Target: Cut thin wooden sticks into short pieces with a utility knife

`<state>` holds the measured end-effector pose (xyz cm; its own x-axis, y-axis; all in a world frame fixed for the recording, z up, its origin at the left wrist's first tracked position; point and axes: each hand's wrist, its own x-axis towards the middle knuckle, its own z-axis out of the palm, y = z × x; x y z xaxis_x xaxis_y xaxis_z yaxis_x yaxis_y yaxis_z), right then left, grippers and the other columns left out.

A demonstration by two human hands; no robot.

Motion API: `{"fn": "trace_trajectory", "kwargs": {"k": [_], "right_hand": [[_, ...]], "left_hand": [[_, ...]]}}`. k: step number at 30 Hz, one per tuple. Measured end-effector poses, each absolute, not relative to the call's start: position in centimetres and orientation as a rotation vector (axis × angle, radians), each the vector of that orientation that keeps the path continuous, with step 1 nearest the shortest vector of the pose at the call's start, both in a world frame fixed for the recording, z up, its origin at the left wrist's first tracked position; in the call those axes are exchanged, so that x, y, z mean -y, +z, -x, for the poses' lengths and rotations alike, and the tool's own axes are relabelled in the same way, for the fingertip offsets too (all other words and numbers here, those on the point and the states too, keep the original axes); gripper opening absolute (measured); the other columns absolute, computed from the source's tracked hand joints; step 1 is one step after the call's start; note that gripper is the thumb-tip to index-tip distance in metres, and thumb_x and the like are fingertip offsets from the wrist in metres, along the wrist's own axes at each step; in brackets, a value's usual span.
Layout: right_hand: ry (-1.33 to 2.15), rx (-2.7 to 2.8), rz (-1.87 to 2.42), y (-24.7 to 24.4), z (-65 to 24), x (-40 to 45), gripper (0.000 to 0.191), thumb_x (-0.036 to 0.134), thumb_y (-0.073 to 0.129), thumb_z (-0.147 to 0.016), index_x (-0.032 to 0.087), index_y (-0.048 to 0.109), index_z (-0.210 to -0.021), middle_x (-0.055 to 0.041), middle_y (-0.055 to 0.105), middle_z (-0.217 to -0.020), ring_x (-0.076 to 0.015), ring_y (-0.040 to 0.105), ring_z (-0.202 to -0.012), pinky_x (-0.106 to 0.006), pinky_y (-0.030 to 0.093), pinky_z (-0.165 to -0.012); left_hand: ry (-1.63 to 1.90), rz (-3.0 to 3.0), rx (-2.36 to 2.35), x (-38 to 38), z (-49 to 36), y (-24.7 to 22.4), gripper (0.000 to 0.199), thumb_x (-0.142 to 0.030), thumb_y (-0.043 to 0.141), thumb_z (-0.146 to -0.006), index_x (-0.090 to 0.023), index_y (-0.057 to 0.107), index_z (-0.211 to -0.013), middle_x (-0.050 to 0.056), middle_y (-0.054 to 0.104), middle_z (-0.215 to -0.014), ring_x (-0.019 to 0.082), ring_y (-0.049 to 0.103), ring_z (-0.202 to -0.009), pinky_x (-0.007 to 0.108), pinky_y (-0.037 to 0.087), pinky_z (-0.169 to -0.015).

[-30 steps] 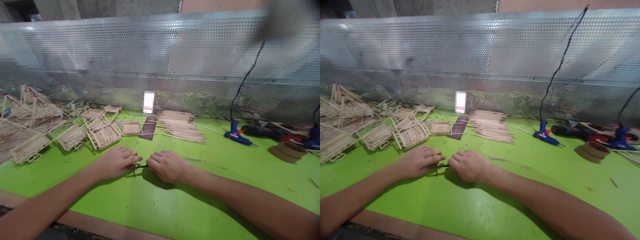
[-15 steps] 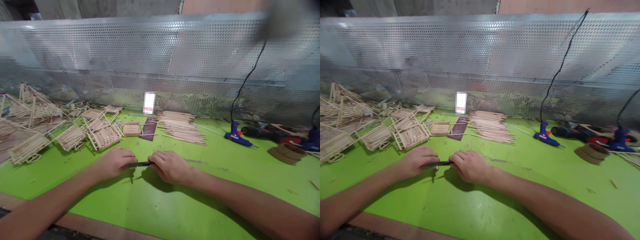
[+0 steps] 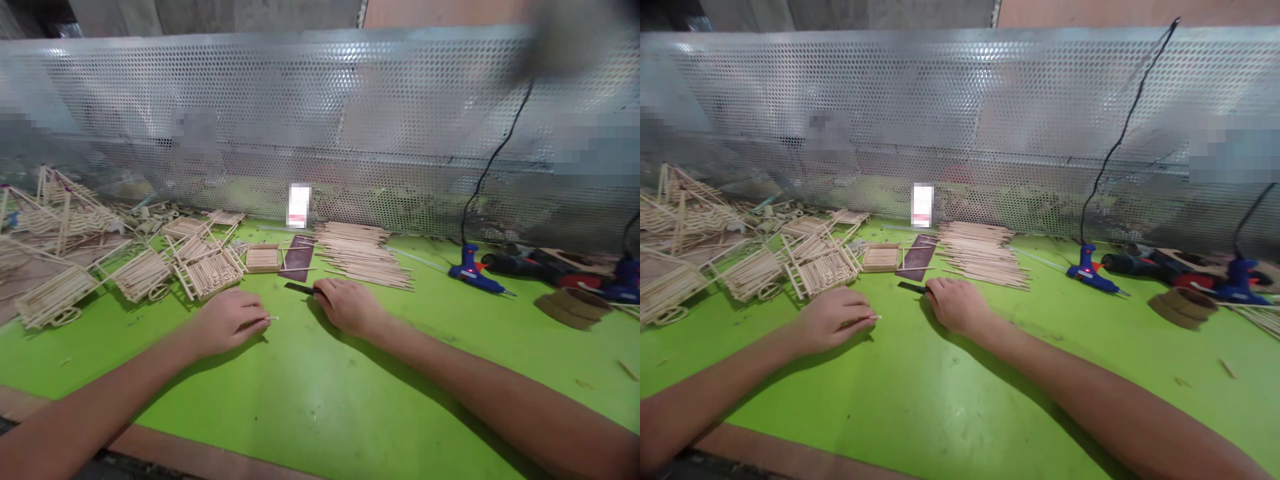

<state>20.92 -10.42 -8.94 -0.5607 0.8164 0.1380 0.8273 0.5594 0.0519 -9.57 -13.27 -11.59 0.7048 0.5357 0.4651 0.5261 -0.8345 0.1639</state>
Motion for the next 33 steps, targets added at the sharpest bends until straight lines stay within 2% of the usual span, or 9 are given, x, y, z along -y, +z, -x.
{"fn": "trace_trajectory", "kwargs": {"k": [5,9,14,19,22,25,28,31,33], "right_hand": [[-0.262,2.659,1.358,-8.6,-21.2,9.9,0.026,0.027,0.049,-0.107,0.015,0.065,-0.123,-0.0150,0.073,-0.122,-0.0327,0.064,-0.113,-0.049,0.044,-0.099],[0.045,2.626,1.086,-7.6,-20.7,11.8,0.023,0.030,0.050,-0.108,0.019,0.067,-0.118,-0.0106,0.075,-0.115,-0.0276,0.065,-0.110,-0.050,0.044,-0.105],[0.662,2.516,0.861,-6.6,-20.2,14.2,0.022,0.034,0.050,-0.109,0.020,0.065,-0.116,-0.0066,0.073,-0.107,-0.0201,0.067,-0.096,-0.036,0.054,-0.085],[0.970,2.337,0.890,-7.1,-20.2,14.2,0.021,0.035,0.052,-0.108,0.019,0.063,-0.101,-0.0031,0.066,-0.089,-0.0165,0.059,-0.078,-0.030,0.050,-0.070],[0.981,2.255,0.978,-8.0,-20.2,13.5,0.034,0.037,0.040,-0.111,0.021,0.055,-0.085,-0.0003,0.059,-0.078,-0.0153,0.055,-0.070,-0.028,0.046,-0.066],[0.877,2.254,1.023,-8.6,-20.4,12.9,0.037,0.037,0.040,-0.110,0.021,0.053,-0.080,0.0006,0.058,-0.073,-0.0154,0.053,-0.067,-0.028,0.043,-0.065],[0.810,2.249,1.024,-9.0,-20.7,12.3,0.035,0.036,0.044,-0.108,0.021,0.056,-0.079,0.0013,0.058,-0.070,-0.0153,0.052,-0.065,-0.027,0.040,-0.062],[0.747,2.293,1.038,-9.1,-20.8,12.3,0.031,0.035,0.047,-0.107,0.020,0.060,-0.084,-0.0003,0.064,-0.075,-0.0161,0.056,-0.068,-0.028,0.042,-0.064],[0.704,2.351,1.065,-9.1,-20.6,12.5,0.024,0.034,0.048,-0.107,0.019,0.065,-0.097,-0.0030,0.071,-0.087,-0.0177,0.062,-0.076,-0.029,0.044,-0.068]], "left_hand": [[0.900,-2.765,-0.955,14.0,8.9,-11.3,0.029,-0.032,0.055,-0.109,-0.020,0.080,-0.104,0.006,0.076,-0.086,0.017,0.068,-0.072,0.032,0.055,-0.064],[0.895,-2.480,-0.854,15.0,7.5,-9.8,0.022,-0.027,0.060,-0.106,-0.025,0.081,-0.113,0.004,0.082,-0.095,0.017,0.075,-0.079,0.032,0.064,-0.068],[0.938,-2.339,-0.777,15.4,5.2,-7.1,0.017,-0.032,0.071,-0.100,-0.029,0.081,-0.114,0.000,0.084,-0.094,0.016,0.078,-0.077,0.029,0.066,-0.066],[1.054,-2.311,-0.826,14.0,3.7,-7.5,0.019,-0.037,0.071,-0.101,-0.027,0.082,-0.114,0.003,0.084,-0.095,0.018,0.079,-0.079,0.033,0.066,-0.069],[1.008,-2.328,-0.893,13.5,3.6,-8.8,0.024,-0.035,0.066,-0.104,-0.026,0.080,-0.120,0.005,0.084,-0.102,0.020,0.080,-0.084,0.033,0.066,-0.073],[0.935,-2.441,-0.926,13.2,4.2,-9.6,0.029,-0.034,0.060,-0.106,-0.024,0.078,-0.126,0.005,0.083,-0.105,0.021,0.080,-0.083,0.032,0.065,-0.072],[0.953,-2.562,-0.957,12.8,5.2,-9.7,0.030,-0.040,0.059,-0.107,-0.024,0.081,-0.118,0.004,0.084,-0.101,0.020,0.079,-0.081,0.033,0.063,-0.072],[0.968,-2.687,-0.942,12.5,5.8,-9.6,0.032,-0.044,0.057,-0.108,-0.024,0.082,-0.110,0.003,0.084,-0.092,0.018,0.077,-0.075,0.032,0.061,-0.070],[0.954,-2.753,-0.910,12.5,5.7,-9.7,0.033,-0.043,0.056,-0.108,-0.023,0.082,-0.107,0.002,0.083,-0.090,0.018,0.076,-0.074,0.031,0.058,-0.070]]}}
